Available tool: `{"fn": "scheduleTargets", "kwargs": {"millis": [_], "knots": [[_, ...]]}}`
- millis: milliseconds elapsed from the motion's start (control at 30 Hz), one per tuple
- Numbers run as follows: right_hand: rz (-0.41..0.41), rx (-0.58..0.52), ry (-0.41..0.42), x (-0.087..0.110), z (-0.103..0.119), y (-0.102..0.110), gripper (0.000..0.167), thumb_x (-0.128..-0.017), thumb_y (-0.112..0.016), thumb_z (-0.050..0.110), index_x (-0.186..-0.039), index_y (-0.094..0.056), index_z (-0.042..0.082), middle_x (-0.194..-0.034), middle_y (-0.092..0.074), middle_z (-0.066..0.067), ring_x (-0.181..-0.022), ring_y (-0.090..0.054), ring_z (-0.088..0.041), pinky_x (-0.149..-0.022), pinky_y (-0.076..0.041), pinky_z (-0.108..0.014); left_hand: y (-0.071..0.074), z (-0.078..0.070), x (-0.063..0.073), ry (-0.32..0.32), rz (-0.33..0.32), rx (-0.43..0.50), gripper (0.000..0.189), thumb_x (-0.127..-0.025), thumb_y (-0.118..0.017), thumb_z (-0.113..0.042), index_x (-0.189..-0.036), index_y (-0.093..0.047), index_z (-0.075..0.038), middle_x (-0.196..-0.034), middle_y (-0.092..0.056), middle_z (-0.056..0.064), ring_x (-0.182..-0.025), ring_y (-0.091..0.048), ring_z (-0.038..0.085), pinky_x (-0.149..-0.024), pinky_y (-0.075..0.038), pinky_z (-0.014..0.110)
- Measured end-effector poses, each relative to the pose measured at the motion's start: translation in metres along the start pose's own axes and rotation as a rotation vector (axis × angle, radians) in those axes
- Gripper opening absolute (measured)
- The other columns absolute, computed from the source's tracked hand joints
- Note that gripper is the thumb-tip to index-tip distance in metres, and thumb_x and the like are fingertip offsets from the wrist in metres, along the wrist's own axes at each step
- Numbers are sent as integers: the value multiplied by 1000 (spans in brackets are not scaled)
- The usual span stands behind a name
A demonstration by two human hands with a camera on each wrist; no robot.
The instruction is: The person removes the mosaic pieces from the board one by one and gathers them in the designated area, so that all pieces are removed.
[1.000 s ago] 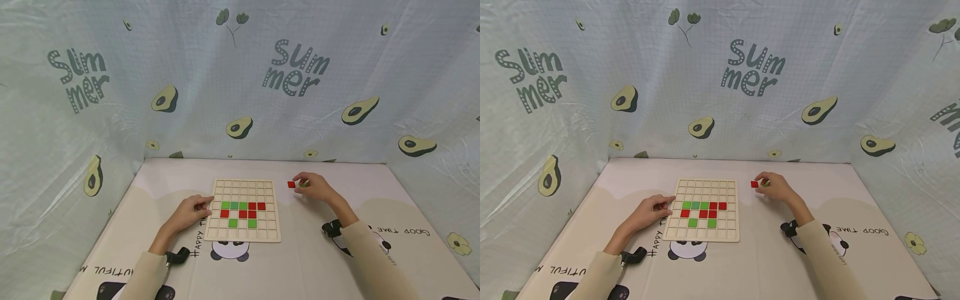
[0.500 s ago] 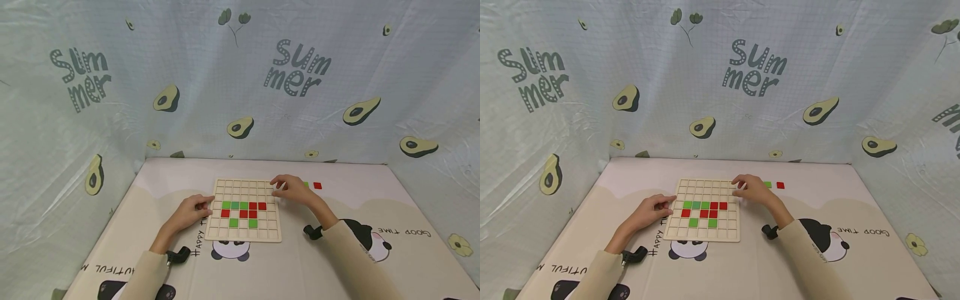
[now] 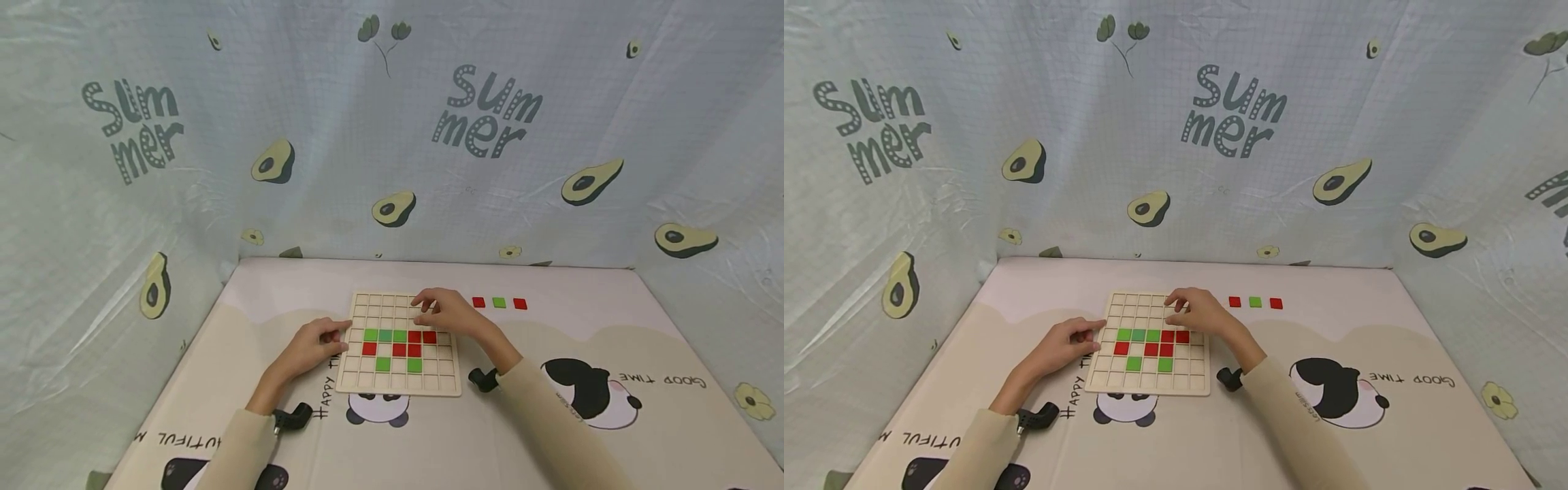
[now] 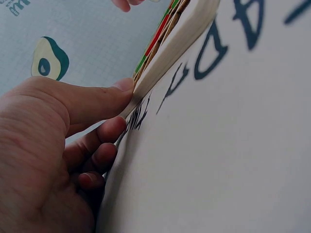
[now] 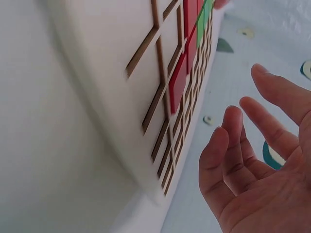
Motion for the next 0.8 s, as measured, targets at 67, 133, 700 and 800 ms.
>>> {"fn": "scheduleTargets", "kwargs": {"millis": [67, 133, 700, 800], "knots": [[9, 0, 6, -3, 4, -4, 36, -92, -78, 23, -124, -71, 9, -103, -67, -5, -84, -60, -17, -71, -51, -27, -1, 0, 0, -3, 0, -1, 50, -92, -76, -18, -139, -66, -7, -86, -57, -2, -82, -50, 12, -73, -39, 26], [14, 0, 17, -6, 8, -7, 36, -93, -77, 24, -125, -70, 9, -103, -67, -5, -86, -61, -17, -73, -52, -27, -1, 1, -1, -8, -2, -3, 50, -92, -76, -18, -139, -66, -6, -86, -57, -2, -82, -50, 12, -73, -39, 26], [87, 19, 89, -27, 41, -40, 30, -94, -75, 25, -121, -72, 12, -100, -68, -2, -87, -62, -15, -77, -51, -30, -1, -1, 1, 7, 2, 12, 49, -92, -76, -17, -139, -66, -8, -87, -56, -2, -85, -50, 14, -74, -40, 26], [102, 32, 91, -30, 45, -45, 30, -93, -75, 23, -120, -72, 12, -100, -69, -2, -86, -59, -15, -75, -48, -29, -1, -1, 1, 1, -2, 15, 49, -92, -76, -18, -139, -66, -8, -87, -56, -2, -84, -50, 14, -74, -39, 25]]}}
Point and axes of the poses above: each hand's wrist, its own x-axis away from the middle knuckle, its own y-axis out of the back of the hand, z = x × y, the point moved 1 cm from there along -x, towards the middle knuckle
